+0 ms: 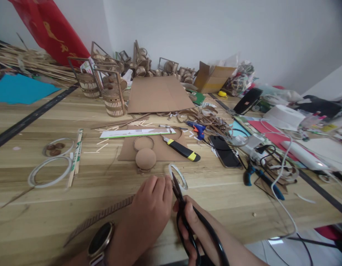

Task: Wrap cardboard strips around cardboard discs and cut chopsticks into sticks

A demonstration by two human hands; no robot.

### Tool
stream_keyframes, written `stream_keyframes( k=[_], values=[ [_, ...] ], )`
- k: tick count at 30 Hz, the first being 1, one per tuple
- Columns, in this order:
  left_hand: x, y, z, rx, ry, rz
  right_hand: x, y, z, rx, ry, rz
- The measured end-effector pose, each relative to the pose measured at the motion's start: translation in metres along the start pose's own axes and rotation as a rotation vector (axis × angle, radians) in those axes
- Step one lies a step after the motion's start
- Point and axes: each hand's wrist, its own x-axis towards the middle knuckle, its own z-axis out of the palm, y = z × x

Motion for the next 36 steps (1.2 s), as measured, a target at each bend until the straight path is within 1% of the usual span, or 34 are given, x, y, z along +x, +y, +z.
stream_keyframes(
  k=[7,13,17,19,22,24,26,28,29,31,32,33,34,35,36],
  values=[
    [-0.001,0.000,-0.003,-0.003,-0.038,-0.009,0.001,0.003,0.002,0.004,0.004,-0.024],
    [-0.002,0.001,-0.002,0.005,-0.032,-0.002,0.002,0.004,0.002,-0.017,-0.001,-0.053],
    [-0.001,0.002,-0.001,0.005,0.005,-0.015,0.005,0.011,0.003,0.020,0.010,-0.059],
    [-0.001,0.002,0.000,0.001,0.010,-0.018,0.007,0.015,0.004,0.028,0.030,-0.043],
    [-0.001,0.001,0.000,-0.020,-0.045,-0.026,0.008,0.016,0.006,0.004,0.052,0.017],
    [0.000,-0.004,0.000,-0.043,-0.090,-0.030,0.006,0.010,0.007,-0.032,0.046,0.056],
    [0.001,-0.013,0.001,-0.050,-0.097,-0.057,0.004,0.001,0.003,-0.071,0.010,0.090],
    [0.003,-0.021,0.002,-0.026,-0.046,-0.135,0.000,-0.009,-0.008,-0.160,0.022,0.072],
    [0.004,-0.025,0.002,-0.010,-0.008,-0.181,-0.002,-0.012,-0.017,-0.251,0.065,0.032],
    [0.006,-0.030,0.004,0.003,0.025,-0.234,-0.005,-0.013,-0.041,-0.556,0.221,-0.112],
    [0.007,-0.030,0.005,-0.006,0.007,-0.233,-0.005,-0.011,-0.057,-0.736,0.329,-0.165],
    [0.008,-0.030,0.005,-0.025,-0.037,-0.215,-0.006,-0.006,-0.073,-0.909,0.447,-0.178],
    [0.010,-0.029,0.006,-0.049,-0.096,-0.188,-0.006,0.000,-0.089,-1.065,0.564,-0.160],
    [0.011,-0.028,0.006,-0.076,-0.161,-0.162,-0.006,0.006,-0.105,-1.197,0.626,-0.125],
    [0.013,-0.027,0.006,-0.102,-0.225,-0.142,-0.006,0.013,-0.119,-1.299,0.642,-0.099]
  ],
)
